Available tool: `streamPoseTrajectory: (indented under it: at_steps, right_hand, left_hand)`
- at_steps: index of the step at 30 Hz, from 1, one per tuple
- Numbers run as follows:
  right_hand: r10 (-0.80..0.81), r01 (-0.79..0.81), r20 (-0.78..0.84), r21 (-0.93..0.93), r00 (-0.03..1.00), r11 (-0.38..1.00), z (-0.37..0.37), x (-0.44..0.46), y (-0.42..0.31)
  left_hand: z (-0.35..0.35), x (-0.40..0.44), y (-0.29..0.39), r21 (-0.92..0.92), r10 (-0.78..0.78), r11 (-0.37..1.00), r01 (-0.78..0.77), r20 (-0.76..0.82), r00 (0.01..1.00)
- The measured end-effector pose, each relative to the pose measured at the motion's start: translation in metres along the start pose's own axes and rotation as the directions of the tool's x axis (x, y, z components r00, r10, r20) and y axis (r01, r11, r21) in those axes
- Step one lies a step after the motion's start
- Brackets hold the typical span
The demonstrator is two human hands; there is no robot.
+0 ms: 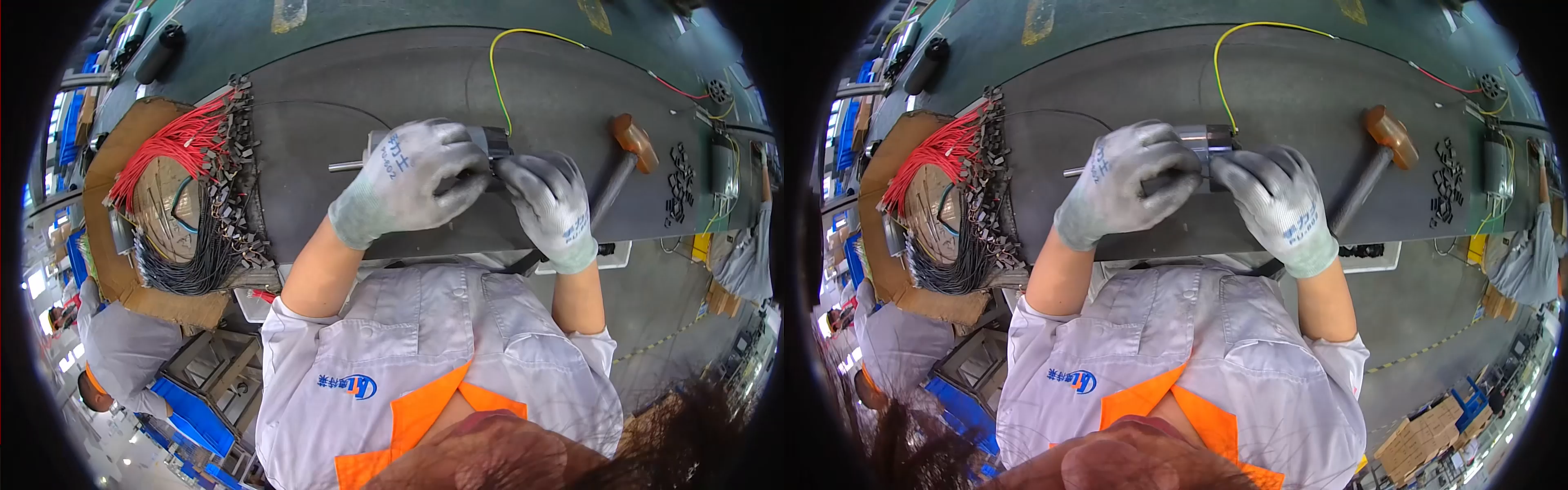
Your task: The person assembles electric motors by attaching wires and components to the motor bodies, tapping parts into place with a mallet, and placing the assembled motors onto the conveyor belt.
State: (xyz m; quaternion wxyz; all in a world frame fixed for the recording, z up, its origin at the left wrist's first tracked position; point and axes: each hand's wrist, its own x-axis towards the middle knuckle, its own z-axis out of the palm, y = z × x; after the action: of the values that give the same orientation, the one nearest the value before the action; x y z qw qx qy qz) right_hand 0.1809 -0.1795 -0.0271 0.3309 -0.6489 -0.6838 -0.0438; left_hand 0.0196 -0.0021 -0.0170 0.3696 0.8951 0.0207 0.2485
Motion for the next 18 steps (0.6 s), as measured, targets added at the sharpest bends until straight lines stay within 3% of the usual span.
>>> streamPoseTrajectory:
  at_steps: [3, 7, 11, 14, 16, 18]
  right_hand:
    - [-0.029, 0.029, -0.008, -0.015, 1.000, 0.999, 0.004, -0.007, 0.002]
    - [-0.019, 0.013, -0.093, -0.061, 0.995, 0.998, 0.006, -0.001, 0.000]
    - [-0.008, 0.005, -0.020, -0.168, 1.000, 0.986, 0.000, -0.002, -0.007]
    - [0.215, -0.214, 0.011, 0.153, 0.977, 0.965, 0.021, -0.025, 0.009]
    - [0.200, -0.195, -0.068, 0.072, 0.977, 0.978, 0.016, -0.020, 0.008]
    - [0.196, -0.201, -0.137, -0.026, 0.971, 0.979, 0.005, -0.025, 0.007]
  left_hand:
    - [-0.001, 0.001, 0.005, 0.027, -0.017, 1.000, 0.014, 0.108, 0.994]
    - [0.000, 0.003, 0.004, 0.024, -0.063, 0.998, 0.061, 0.101, 0.993]
    - [0.001, -0.001, 0.004, 0.057, -0.028, 0.998, 0.022, 0.122, 0.992]
    - [0.014, -0.002, 0.009, 0.103, -0.052, 0.994, 0.044, 0.072, 0.996]
    - [0.023, 0.005, 0.017, 0.082, -0.027, 0.996, 0.021, 0.069, 0.997]
    - [0.026, 0.013, 0.024, 0.199, 0.006, 0.980, -0.001, -0.022, 1.000]
